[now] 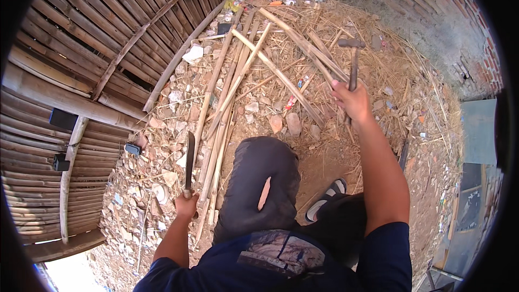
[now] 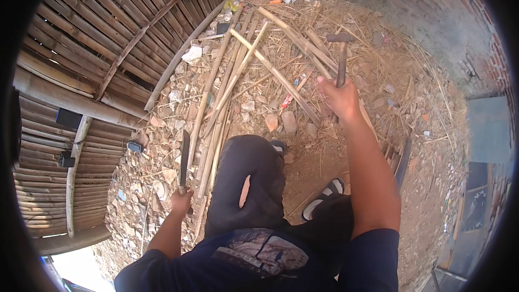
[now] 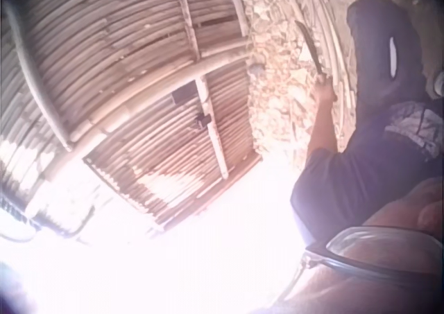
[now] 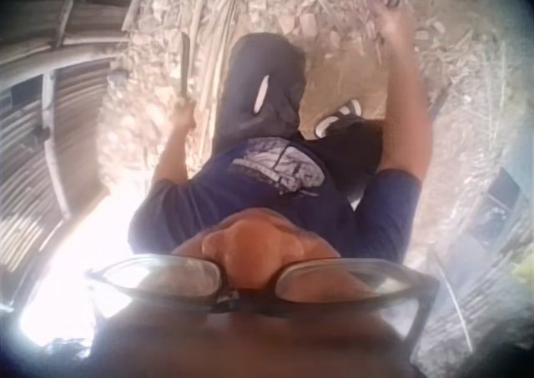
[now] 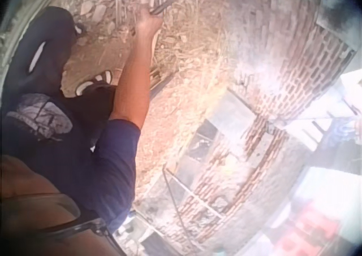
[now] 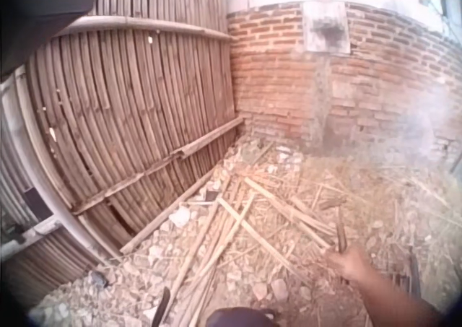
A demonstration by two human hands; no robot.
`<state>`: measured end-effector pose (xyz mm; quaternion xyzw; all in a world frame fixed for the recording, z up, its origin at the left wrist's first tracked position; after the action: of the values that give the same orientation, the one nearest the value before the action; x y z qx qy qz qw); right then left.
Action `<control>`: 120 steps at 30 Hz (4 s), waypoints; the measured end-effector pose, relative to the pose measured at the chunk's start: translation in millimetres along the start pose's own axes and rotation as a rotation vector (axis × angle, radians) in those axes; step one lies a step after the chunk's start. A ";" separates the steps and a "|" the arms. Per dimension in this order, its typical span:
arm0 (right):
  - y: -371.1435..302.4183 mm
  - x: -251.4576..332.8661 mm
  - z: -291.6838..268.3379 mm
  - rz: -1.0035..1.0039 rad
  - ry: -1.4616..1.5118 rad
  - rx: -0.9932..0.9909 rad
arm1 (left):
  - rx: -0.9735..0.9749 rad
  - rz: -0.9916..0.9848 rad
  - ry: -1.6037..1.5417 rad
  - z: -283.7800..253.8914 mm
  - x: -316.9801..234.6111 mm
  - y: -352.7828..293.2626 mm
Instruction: The person uses a machete and a hammer to split a length of bamboo into smaller strips while working on the ground.
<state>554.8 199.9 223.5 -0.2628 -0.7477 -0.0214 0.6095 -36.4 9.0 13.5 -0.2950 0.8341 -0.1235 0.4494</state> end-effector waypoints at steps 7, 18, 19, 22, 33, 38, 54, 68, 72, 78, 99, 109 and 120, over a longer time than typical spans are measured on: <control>-81.5 -44.5 -98.0 0.115 -0.088 -0.003 | 0.057 0.241 0.230 50.7 -90.7 48.1; -122.6 -88.5 -165.2 0.177 -0.060 -0.116 | 0.159 0.242 0.639 224.0 -184.0 112.1; -124.9 -89.9 -170.6 0.174 -0.082 -0.113 | 0.098 0.147 0.606 227.2 -171.1 120.0; -131.9 -94.4 -188.3 0.177 -0.119 -0.130 | -0.113 -0.155 0.706 254.3 -172.3 107.4; -126.0 -111.1 -220.3 0.223 -0.041 -0.152 | 0.550 1.232 1.053 435.3 -347.4 69.0; -127.5 -111.0 -223.0 0.306 -0.040 -0.146 | 0.607 1.529 1.284 503.4 -369.4 52.0; -117.6 -108.7 -208.3 0.261 0.014 -0.134 | 0.757 1.438 1.349 419.6 -352.5 80.4; -124.2 -106.9 -208.2 0.244 0.067 -0.130 | 0.849 0.664 1.602 161.9 -192.6 113.2; -123.0 -95.3 -206.6 0.261 0.116 -0.177 | 0.813 0.780 1.029 194.2 -237.7 102.8; -120.6 -89.1 -215.3 0.217 0.228 -0.253 | 0.778 1.227 1.135 317.4 -433.2 80.7; -52.4 -124.5 -237.1 0.386 0.283 -0.232 | 0.187 0.165 0.211 638.8 -489.8 120.3; -52.3 -120.5 -232.8 0.391 0.282 -0.238 | 0.009 0.326 -0.149 586.6 -515.2 131.1; -134.2 -52.0 -182.8 0.103 0.309 -0.164 | 0.223 1.097 -0.339 310.6 -581.0 -33.7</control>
<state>669.2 0.9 261.0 -0.3432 -0.6265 -0.0909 0.6938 477.2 351.0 246.9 0.2136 0.7632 0.0890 0.6033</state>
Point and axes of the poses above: each hand's wrist, its own y-axis towards the middle knuckle, its own z-axis out of the palm, x = y × z, the point moved 2 cm from there along y, towards the middle knuckle, and after that the axes turned 5 degrees about z, right-handed, at the moved point
